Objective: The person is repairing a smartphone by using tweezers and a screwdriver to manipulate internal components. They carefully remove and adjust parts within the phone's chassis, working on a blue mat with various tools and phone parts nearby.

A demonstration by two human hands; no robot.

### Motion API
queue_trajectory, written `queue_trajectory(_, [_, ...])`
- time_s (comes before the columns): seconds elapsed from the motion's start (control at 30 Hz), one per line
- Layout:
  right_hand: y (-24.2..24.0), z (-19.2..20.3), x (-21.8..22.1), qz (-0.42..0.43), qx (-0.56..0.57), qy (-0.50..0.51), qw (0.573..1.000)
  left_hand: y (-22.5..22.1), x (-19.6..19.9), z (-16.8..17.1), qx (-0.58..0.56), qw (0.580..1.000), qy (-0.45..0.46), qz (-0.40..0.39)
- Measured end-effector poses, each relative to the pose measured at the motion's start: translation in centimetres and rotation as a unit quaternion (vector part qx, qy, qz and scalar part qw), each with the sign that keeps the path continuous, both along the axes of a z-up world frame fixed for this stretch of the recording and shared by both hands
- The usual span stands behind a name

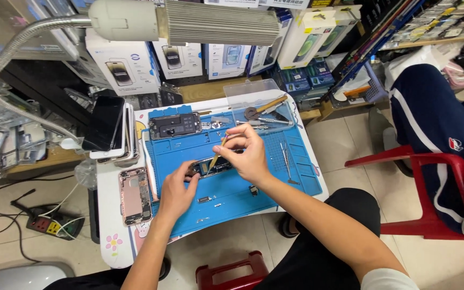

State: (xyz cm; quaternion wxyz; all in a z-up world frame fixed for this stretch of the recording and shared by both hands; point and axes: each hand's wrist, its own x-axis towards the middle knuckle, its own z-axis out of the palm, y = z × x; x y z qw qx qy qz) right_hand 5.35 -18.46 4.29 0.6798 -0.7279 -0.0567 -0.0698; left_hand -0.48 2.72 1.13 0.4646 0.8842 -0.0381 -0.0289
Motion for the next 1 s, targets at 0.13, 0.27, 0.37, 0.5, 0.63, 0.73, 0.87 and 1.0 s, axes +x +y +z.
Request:
queue_trajectory(0.13, [-0.1,0.0,0.2,-0.005,-0.001,-0.01,1.0,-0.3,0.1,0.0,-0.007,1.0,-0.005,-0.003])
queue_trajectory(0.27, [0.0,-0.3,0.0,0.007,-0.006,-0.01,1.0,-0.7,0.0,0.4,0.001,1.0,0.015,0.007])
queue_trajectory(0.37, [0.4,-0.5,-0.2,0.025,-0.026,-0.016,0.999,-0.4,0.1,0.3,-0.013,1.0,0.015,0.005])
queue_trajectory(0.5, [1.0,-1.0,-0.7,0.047,-0.056,-0.044,0.996,0.0,0.2,-0.2,-0.045,0.998,-0.036,-0.007])
queue_trajectory(0.63, [1.5,-1.3,-0.6,0.074,-0.072,-0.051,0.993,0.7,0.3,-0.7,-0.07,0.996,-0.054,-0.002])
queue_trajectory(0.73, [2.3,-1.2,-0.2,0.07,-0.104,-0.073,0.989,1.5,0.2,0.1,-0.086,0.995,-0.042,-0.018])
queue_trajectory(0.87, [1.9,-1.7,-0.4,0.09,-0.129,-0.11,0.981,1.1,-0.1,0.2,-0.109,0.994,0.005,-0.03])
queue_trajectory(1.0, [2.1,-1.7,0.0,0.114,-0.156,-0.158,0.968,1.2,0.0,-0.2,-0.098,0.994,-0.028,-0.03])
